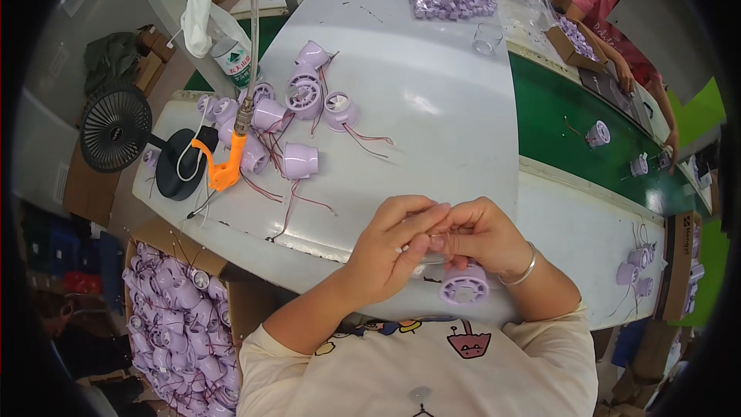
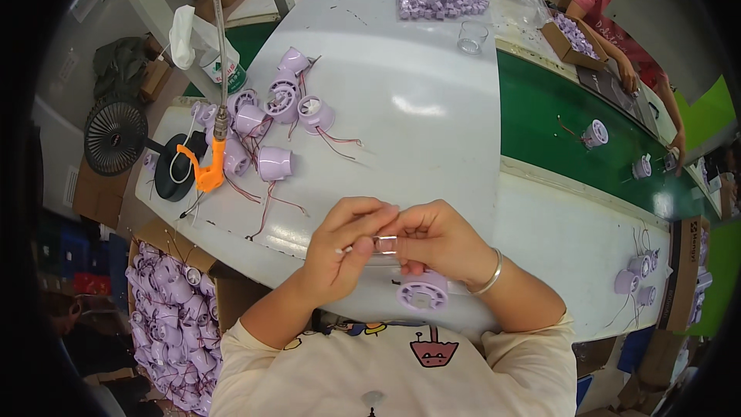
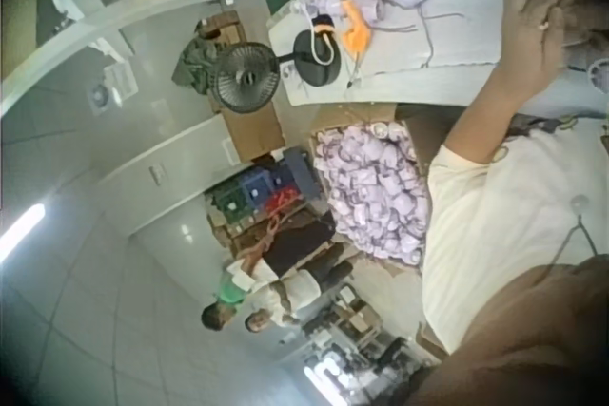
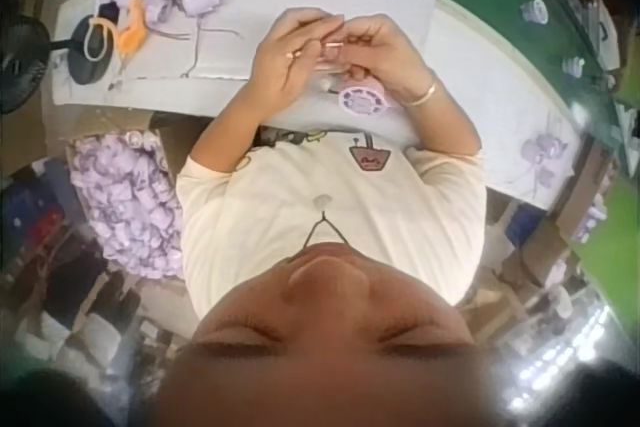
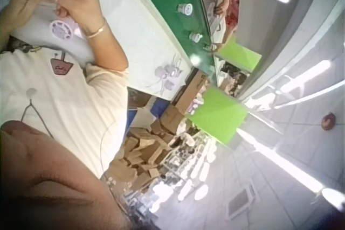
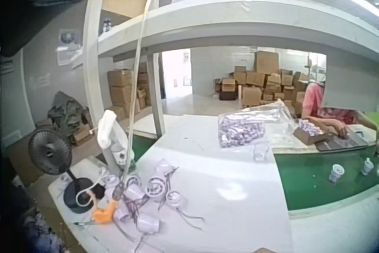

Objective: Cleaning and assembling small purple electronic components into boxes at a workbench.

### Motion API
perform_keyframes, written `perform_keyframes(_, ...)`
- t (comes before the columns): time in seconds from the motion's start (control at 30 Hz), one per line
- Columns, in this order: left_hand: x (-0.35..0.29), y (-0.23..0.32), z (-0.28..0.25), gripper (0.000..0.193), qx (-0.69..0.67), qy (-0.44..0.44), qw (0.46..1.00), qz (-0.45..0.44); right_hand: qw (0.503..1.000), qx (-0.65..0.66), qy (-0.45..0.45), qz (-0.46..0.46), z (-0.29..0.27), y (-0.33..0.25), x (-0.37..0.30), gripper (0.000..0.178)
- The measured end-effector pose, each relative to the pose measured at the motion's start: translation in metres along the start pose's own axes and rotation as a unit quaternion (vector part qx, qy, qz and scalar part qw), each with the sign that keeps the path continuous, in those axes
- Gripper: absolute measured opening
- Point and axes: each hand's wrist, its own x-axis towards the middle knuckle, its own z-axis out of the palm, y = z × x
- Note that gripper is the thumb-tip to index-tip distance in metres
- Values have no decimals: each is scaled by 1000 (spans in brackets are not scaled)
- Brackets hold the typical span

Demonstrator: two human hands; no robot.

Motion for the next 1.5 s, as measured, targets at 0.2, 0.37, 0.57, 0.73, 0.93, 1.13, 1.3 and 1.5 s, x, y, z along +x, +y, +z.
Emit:
perform_keyframes(0.2, 2, 4, -1, 34, 15, 152, 985, 82, 976, -68, 45, -202, 5, 3, -3, 21)
perform_keyframes(0.37, 3, 8, -4, 47, 29, 245, 963, 108, 960, -109, 118, -229, 6, 14, -3, 77)
perform_keyframes(0.57, -2, 6, -11, 58, 26, 307, 944, 120, 960, 218, -176, 4, 7, 14, 5, 68)
perform_keyframes(0.73, -6, 9, -13, 61, 22, 281, 950, 130, 911, 330, -233, 83, 5, 18, 5, 50)
perform_keyframes(0.93, -14, 8, -11, 65, 50, 249, 962, 103, 989, -15, -132, -71, 6, -9, -9, 70)
perform_keyframes(1.13, -12, 12, 12, 95, -196, 254, 947, -20, 827, -376, 73, -411, 11, 4, -8, 84)
perform_keyframes(1.3, -10, 18, 25, 138, -330, 245, 910, -64, 782, -374, 33, -497, 14, 29, 5, 88)
perform_keyframes(1.5, -8, 20, 36, 126, -366, 216, 903, -67, 902, -166, 19, -399, 27, 33, 6, 74)
